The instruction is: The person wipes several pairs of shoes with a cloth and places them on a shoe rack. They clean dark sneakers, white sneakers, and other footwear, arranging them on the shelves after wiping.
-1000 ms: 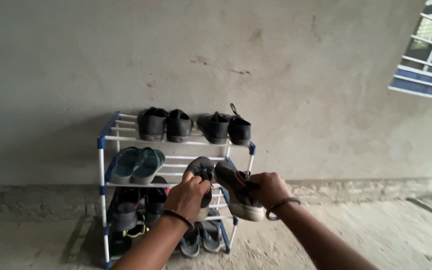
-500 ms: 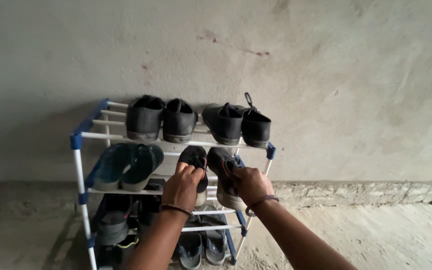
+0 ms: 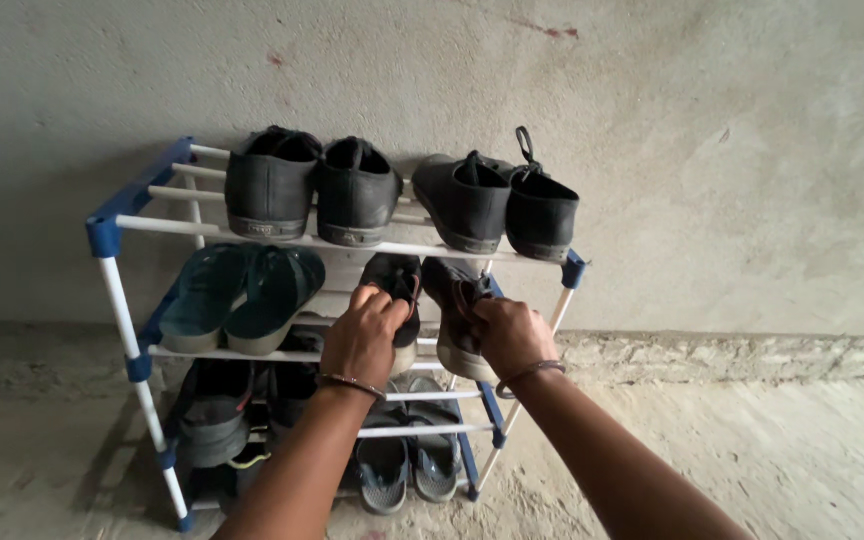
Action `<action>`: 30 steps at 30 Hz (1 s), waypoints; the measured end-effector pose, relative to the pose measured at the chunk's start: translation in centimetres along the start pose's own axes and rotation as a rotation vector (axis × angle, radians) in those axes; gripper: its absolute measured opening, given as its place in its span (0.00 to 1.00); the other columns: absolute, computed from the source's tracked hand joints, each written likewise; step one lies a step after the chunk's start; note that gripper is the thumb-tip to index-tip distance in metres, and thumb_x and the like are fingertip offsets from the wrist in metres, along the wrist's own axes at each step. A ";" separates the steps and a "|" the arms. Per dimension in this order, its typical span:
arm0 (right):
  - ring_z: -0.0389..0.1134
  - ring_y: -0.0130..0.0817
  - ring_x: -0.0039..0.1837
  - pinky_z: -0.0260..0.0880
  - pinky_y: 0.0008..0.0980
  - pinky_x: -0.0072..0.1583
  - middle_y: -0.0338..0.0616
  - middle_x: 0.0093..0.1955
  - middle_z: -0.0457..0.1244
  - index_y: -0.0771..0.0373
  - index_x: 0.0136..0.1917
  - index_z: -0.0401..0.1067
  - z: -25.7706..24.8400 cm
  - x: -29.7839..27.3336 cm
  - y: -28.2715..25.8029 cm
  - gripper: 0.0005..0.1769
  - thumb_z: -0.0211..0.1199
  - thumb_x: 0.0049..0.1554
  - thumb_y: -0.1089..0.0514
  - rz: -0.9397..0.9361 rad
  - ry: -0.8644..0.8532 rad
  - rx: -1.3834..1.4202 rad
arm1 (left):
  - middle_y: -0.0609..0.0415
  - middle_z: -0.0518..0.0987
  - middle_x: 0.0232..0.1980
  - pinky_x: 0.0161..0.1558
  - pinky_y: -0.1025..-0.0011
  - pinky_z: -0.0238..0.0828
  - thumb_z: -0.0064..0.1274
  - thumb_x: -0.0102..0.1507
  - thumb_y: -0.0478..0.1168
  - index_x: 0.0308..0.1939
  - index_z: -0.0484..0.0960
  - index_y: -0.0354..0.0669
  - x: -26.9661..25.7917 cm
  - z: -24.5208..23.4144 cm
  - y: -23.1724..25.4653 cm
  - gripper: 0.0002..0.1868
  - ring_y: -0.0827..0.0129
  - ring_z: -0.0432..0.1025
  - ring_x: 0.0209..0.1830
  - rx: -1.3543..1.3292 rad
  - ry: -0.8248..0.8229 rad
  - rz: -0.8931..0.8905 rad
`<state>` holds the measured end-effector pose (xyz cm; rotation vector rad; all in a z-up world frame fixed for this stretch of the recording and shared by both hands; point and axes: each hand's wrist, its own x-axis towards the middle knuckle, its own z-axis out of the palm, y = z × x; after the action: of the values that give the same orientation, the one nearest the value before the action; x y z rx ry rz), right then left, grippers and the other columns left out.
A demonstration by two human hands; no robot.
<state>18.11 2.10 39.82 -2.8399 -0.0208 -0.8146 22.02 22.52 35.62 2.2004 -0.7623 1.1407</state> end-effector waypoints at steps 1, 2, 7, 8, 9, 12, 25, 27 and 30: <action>0.73 0.52 0.47 0.74 0.48 0.51 0.49 0.45 0.71 0.55 0.44 0.79 -0.4 -0.3 0.0 0.05 0.63 0.54 0.58 0.019 -0.020 -0.015 | 0.53 0.80 0.41 0.47 0.60 0.75 0.48 0.61 0.33 0.36 0.81 0.45 0.0 -0.4 0.4 0.06 0.56 0.72 0.55 -0.010 -0.006 0.002; 0.74 0.51 0.46 0.75 0.47 0.51 0.49 0.44 0.71 0.55 0.44 0.79 -0.9 -0.6 0.0 0.05 0.63 0.55 0.58 0.036 -0.039 -0.032 | 0.53 0.80 0.41 0.46 0.60 0.75 0.48 0.61 0.33 0.36 0.82 0.45 0.0 -0.9 0.8 0.07 0.56 0.72 0.55 -0.011 -0.012 0.018; 0.73 0.52 0.46 0.74 0.47 0.50 0.50 0.43 0.71 0.54 0.44 0.79 -4.2 -3.1 -0.8 0.06 0.62 0.56 0.58 0.006 -0.040 -0.038 | 0.54 0.79 0.40 0.44 0.61 0.75 0.48 0.59 0.31 0.35 0.82 0.46 -0.3 -3.7 2.7 0.08 0.57 0.72 0.54 -0.020 -0.038 0.063; 0.73 0.52 0.46 0.74 0.47 0.50 0.51 0.43 0.71 0.54 0.44 0.79 -4.8 -3.5 -1.1 0.06 0.62 0.56 0.57 -0.006 -0.026 -0.035 | 0.54 0.79 0.39 0.44 0.61 0.75 0.48 0.59 0.31 0.35 0.82 0.45 -0.6 -4.3 3.2 0.08 0.57 0.72 0.53 -0.023 -0.023 0.074; 0.74 0.51 0.46 0.75 0.47 0.49 0.51 0.43 0.71 0.54 0.44 0.79 -5.3 -3.7 -1.5 0.06 0.62 0.56 0.57 -0.012 -0.023 -0.057 | 0.53 0.79 0.38 0.43 0.61 0.75 0.49 0.59 0.32 0.35 0.82 0.45 -1.0 -4.8 3.7 0.07 0.56 0.72 0.52 -0.025 -0.008 0.084; 0.74 0.51 0.45 0.74 0.47 0.48 0.50 0.43 0.70 0.53 0.44 0.79 -6.1 -3.9 -2.8 0.06 0.63 0.54 0.57 -0.037 0.016 -0.068 | 0.55 0.79 0.36 0.43 0.59 0.72 0.49 0.56 0.31 0.33 0.83 0.45 -1.5 -5.3 4.6 0.07 0.56 0.73 0.49 -0.008 0.105 0.164; 0.73 0.52 0.45 0.74 0.47 0.49 0.50 0.43 0.71 0.51 0.45 0.81 -7.2 -4.4 -3.1 0.07 0.63 0.54 0.56 -0.044 0.067 -0.067 | 0.53 0.79 0.34 0.48 0.62 0.73 0.51 0.59 0.32 0.32 0.82 0.44 0.5 -6.1 5.5 0.05 0.58 0.72 0.47 0.006 0.150 0.224; 0.73 0.53 0.46 0.74 0.48 0.49 0.51 0.43 0.70 0.50 0.46 0.81 -6.1 -3.5 -3.2 0.08 0.63 0.54 0.57 -0.059 0.071 -0.072 | 0.53 0.79 0.35 0.46 0.63 0.73 0.51 0.58 0.31 0.32 0.83 0.43 0.5 -5.3 4.5 0.06 0.57 0.72 0.47 0.001 0.129 0.198; 0.73 0.54 0.47 0.74 0.49 0.50 0.51 0.44 0.70 0.51 0.47 0.81 -4.4 -2.2 -2.9 0.08 0.63 0.54 0.56 -0.044 0.059 -0.073 | 0.54 0.79 0.35 0.46 0.63 0.73 0.50 0.58 0.31 0.32 0.83 0.43 0.7 -3.7 2.8 0.06 0.57 0.72 0.48 -0.004 0.129 0.186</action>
<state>13.75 4.23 42.83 -2.8914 -0.0462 -0.9258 18.41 22.97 38.66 2.0625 -0.9266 1.3558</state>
